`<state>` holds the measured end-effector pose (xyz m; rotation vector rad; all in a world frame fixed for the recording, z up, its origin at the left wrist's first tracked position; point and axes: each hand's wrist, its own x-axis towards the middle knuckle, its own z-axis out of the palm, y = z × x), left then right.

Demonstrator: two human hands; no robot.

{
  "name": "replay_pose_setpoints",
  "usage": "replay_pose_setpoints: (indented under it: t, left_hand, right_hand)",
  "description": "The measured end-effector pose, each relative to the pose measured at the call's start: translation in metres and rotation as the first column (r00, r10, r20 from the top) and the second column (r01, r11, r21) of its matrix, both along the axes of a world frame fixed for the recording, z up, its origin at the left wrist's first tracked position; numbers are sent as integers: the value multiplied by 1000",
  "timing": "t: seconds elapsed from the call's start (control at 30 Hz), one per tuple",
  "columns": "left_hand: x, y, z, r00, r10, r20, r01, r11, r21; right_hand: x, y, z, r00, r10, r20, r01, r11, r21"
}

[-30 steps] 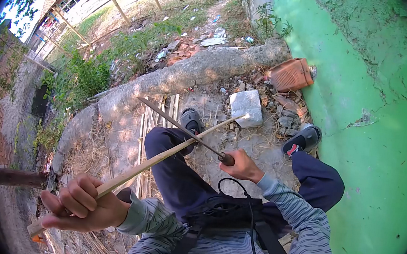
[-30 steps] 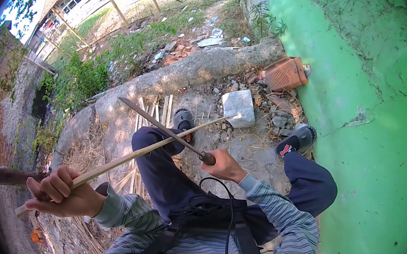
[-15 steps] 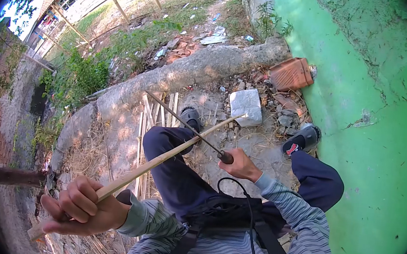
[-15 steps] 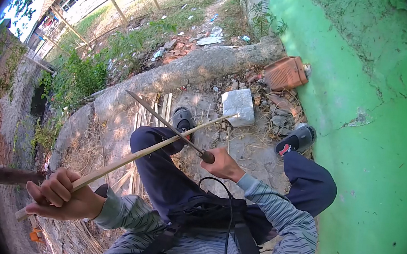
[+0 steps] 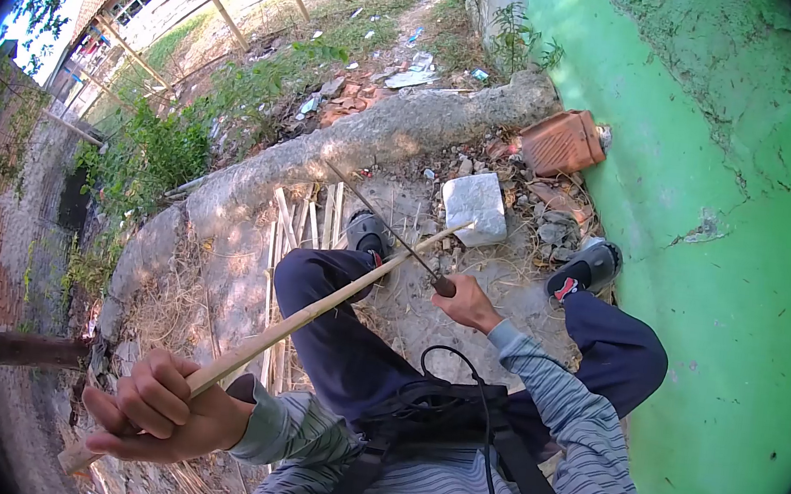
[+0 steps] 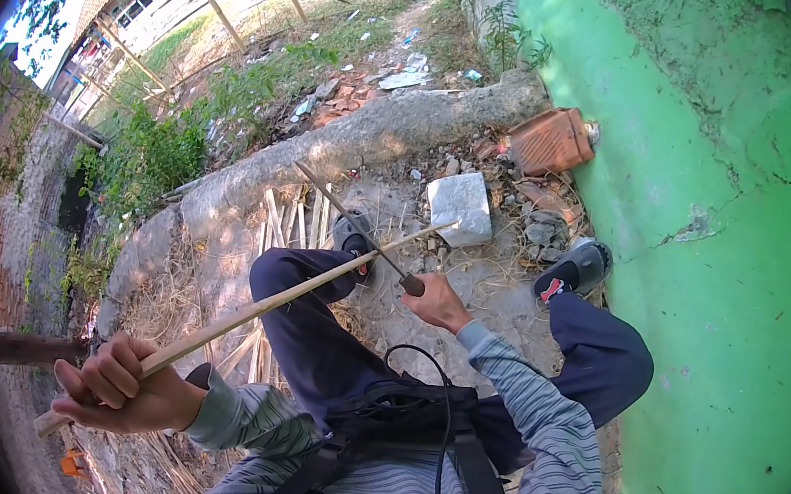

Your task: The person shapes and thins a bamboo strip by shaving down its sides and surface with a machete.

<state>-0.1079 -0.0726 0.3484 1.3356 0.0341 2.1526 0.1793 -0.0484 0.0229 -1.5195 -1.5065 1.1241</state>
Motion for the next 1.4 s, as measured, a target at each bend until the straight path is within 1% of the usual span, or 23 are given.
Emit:
replay_pose_setpoints:
  t: [0.03, 0.17, 0.23, 0.27, 0.3, 0.33, 0.37, 0.43, 0.5, 0.57, 0.63, 0.67, 0.7, 0.77, 0.8, 0.93, 1.0, 1.03, 1.1, 1.23, 1.3, 1.33, 1.4]
  left_hand:
    - [0, 0, 1, 998, -61, -23, 61, 998, 27]
    - [2, 5, 3, 993, -103, -64, 107, 992, 69]
    - [2, 5, 4, 986, -143, -85, 146, 989, 28]
    - [1, 4, 3, 987, -139, -79, 142, 989, 34]
    - [-2, 4, 1, 992, -112, -62, 113, 993, 18]
    - [-6, 4, 0, 995, -84, -50, 85, 996, -1]
    - [-5, 4, 1, 995, -80, -53, 80, 997, -1]
    - [-1, 2, 0, 995, -99, -29, 100, 993, 66]
    - [3, 5, 3, 990, -135, -46, 138, 988, 75]
    - [2, 7, 3, 984, -166, -71, 171, 982, 77]
    - [-1, 11, 4, 994, -100, -35, 102, 994, 48]
    - [-4, 12, 3, 994, -107, -27, 109, 993, 50]
    - [-9, 14, 1, 997, -72, -19, 72, 997, 21]
    - [-11, 12, 0, 999, -33, -16, 33, 999, -5]
    - [-9, 11, 0, 998, -56, -36, 56, 998, 7]
    - [-12, 11, -1, 998, -44, -33, 44, 999, 0]
    - [-14, 12, -2, 999, -45, -29, 45, 999, 2]
    - [-15, 13, -2, 999, -44, -30, 44, 999, 5]
    - [-14, 15, -1, 997, -57, -43, 58, 998, 20]
    - [-16, 19, 0, 998, -17, -55, 18, 1000, 15]
    - [-18, 22, 1, 998, -36, -51, 37, 999, 0]
    - [-19, 21, 1, 997, -51, -50, 50, 999, -16]
    - [-15, 22, 1, 999, -11, -34, 10, 1000, -22]
  right_hand:
    - [-3, -2, 6, 999, 36, 24, -36, 999, 5]
    - [-16, -8, 22, 996, 86, -1, -86, 995, 49]
    - [-11, -8, -11, 998, -4, -58, 4, 1000, 0]
    - [-2, -4, -43, 996, -87, 32, 87, 996, -19]
    - [7, -1, -58, 996, -81, 36, 82, 997, -10]
    - [12, 1, -70, 988, -150, 25, 152, 985, -86]
    - [12, 1, -69, 975, -220, 18, 219, 961, -170]
    - [13, -6, -68, 980, -196, 31, 198, 948, -249]
    - [8, -7, -56, 991, -130, -18, 130, 992, -9]
    - [3, -6, -54, 998, -53, -19, 53, 999, -14]
    - [5, -6, -55, 998, -19, 57, 18, 1000, 23]
    - [7, -2, -87, 985, -149, 90, 146, 988, 45]
    - [16, 4, -117, 983, -155, 98, 150, 987, 54]
    - [33, 13, -172, 924, -359, 134, 383, 885, -265]
    - [38, 16, -192, 930, -353, 100, 367, 882, -295]
    - [40, 16, -189, 925, -359, 122, 379, 875, -302]
    - [37, 11, -166, 911, -366, 189, 392, 912, -122]
    - [37, 9, -157, 910, -368, 189, 393, 911, -121]
    - [37, 2, -153, 948, -297, 117, 309, 946, -98]
    - [40, -6, -161, 979, -142, 143, 156, 983, -92]
    - [45, 2, -214, 912, -390, 126, 408, 832, -377]
    - [48, 6, -221, 914, -386, 127, 404, 835, -374]
    - [43, 12, -223, 854, -466, 233, 514, 825, -235]
